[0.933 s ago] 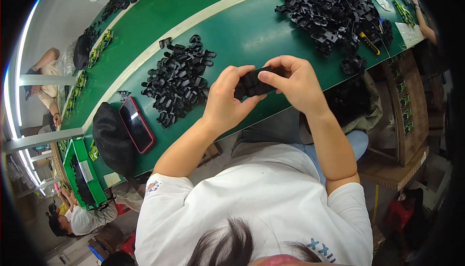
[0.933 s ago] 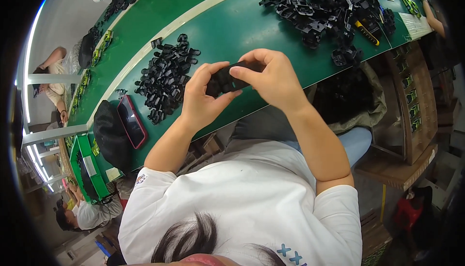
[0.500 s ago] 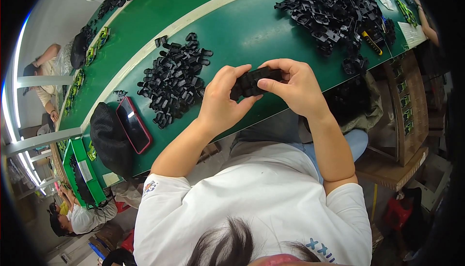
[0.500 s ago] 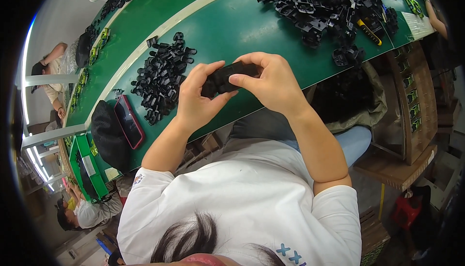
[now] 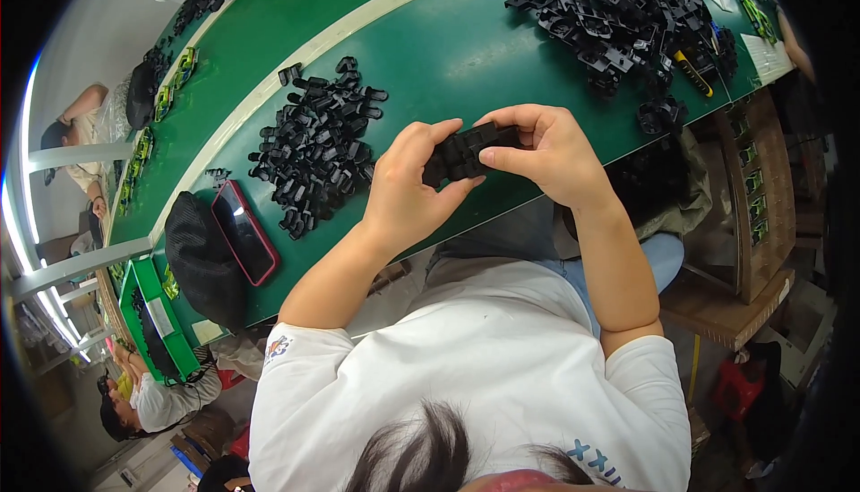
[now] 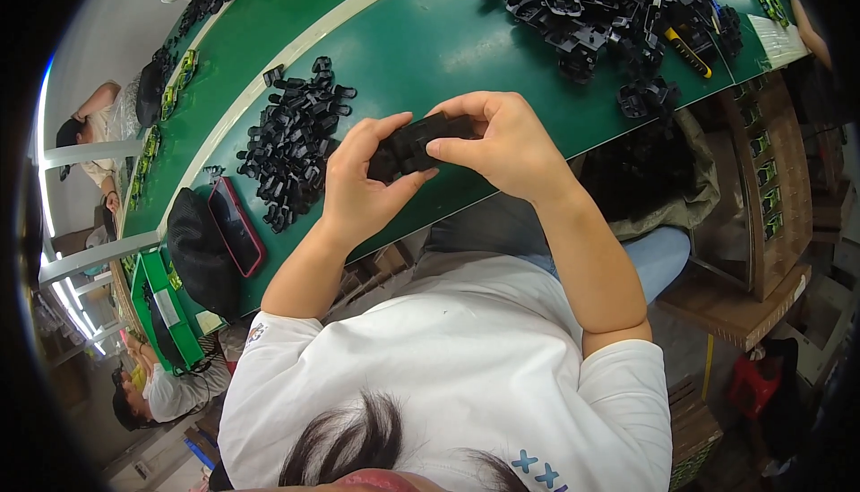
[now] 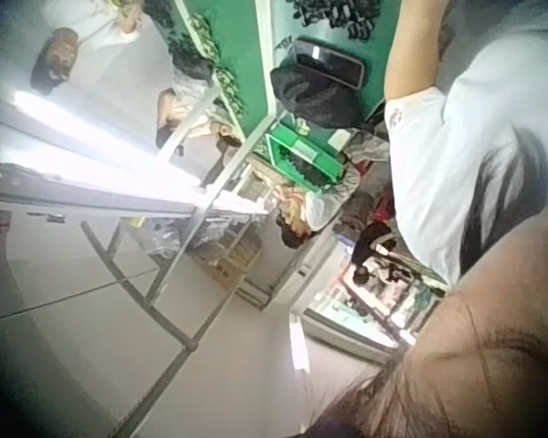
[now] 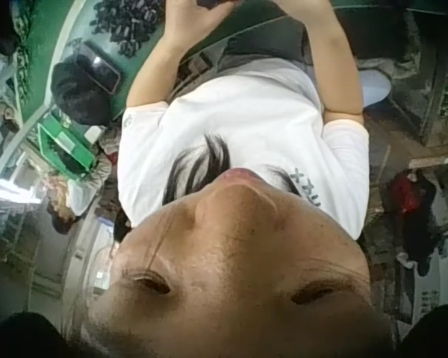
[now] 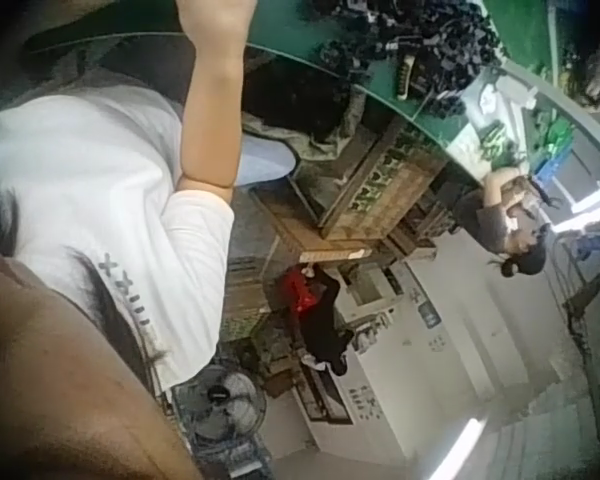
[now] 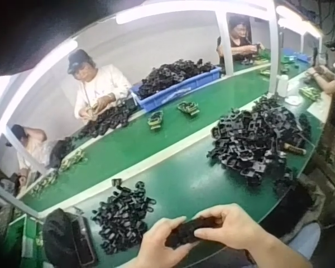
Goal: The person assembles small black plastic components by hand, attaching plastic parts to a toy chassis at a manufacturing workstation.
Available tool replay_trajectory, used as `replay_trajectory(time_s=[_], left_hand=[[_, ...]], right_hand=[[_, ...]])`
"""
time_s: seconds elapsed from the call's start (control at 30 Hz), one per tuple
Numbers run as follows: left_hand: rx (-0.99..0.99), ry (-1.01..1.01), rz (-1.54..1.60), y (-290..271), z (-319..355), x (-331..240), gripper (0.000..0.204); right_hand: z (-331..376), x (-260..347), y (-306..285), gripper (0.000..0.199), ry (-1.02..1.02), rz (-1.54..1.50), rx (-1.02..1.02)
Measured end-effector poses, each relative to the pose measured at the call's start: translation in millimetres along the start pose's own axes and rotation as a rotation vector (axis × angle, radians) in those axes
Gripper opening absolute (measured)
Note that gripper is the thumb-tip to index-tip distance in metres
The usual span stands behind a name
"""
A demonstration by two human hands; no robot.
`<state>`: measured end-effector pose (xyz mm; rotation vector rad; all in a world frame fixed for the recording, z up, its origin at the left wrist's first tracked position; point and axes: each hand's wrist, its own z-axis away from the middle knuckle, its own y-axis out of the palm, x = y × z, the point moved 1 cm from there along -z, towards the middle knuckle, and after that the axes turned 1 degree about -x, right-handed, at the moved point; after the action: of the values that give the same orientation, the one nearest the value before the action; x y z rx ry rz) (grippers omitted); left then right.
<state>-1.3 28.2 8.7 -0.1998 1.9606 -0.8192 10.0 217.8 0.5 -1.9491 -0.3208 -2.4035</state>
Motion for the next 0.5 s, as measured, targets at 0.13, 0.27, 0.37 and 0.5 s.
replay_trajectory(time_s=[0.13,0.27,0.37,0.5], left_hand=[[-0.067,0.065,-0.037,3.3,1.4,2.7,0.053],[-0.098,0.059,0.008,3.2,4.2,2.8,0.054],[-0.066,0.031,0.049,0.4,1.0,-3.3,0.055],[-0.023,-0.017,0.081,-4.0,2.1,0.1,0.055]], right_hand=[[2.5,3.6,7.7,0.027,-0.046,0.141,-0.091],[7.8,8.9,11.4,0.029,-0.076,0.198,-0.136],[5.0,5.8,-1.1,0.033,-0.059,0.001,-0.025],[5.1,9.3,-2.0,0.037,-0.171,0.030,-0.090]])
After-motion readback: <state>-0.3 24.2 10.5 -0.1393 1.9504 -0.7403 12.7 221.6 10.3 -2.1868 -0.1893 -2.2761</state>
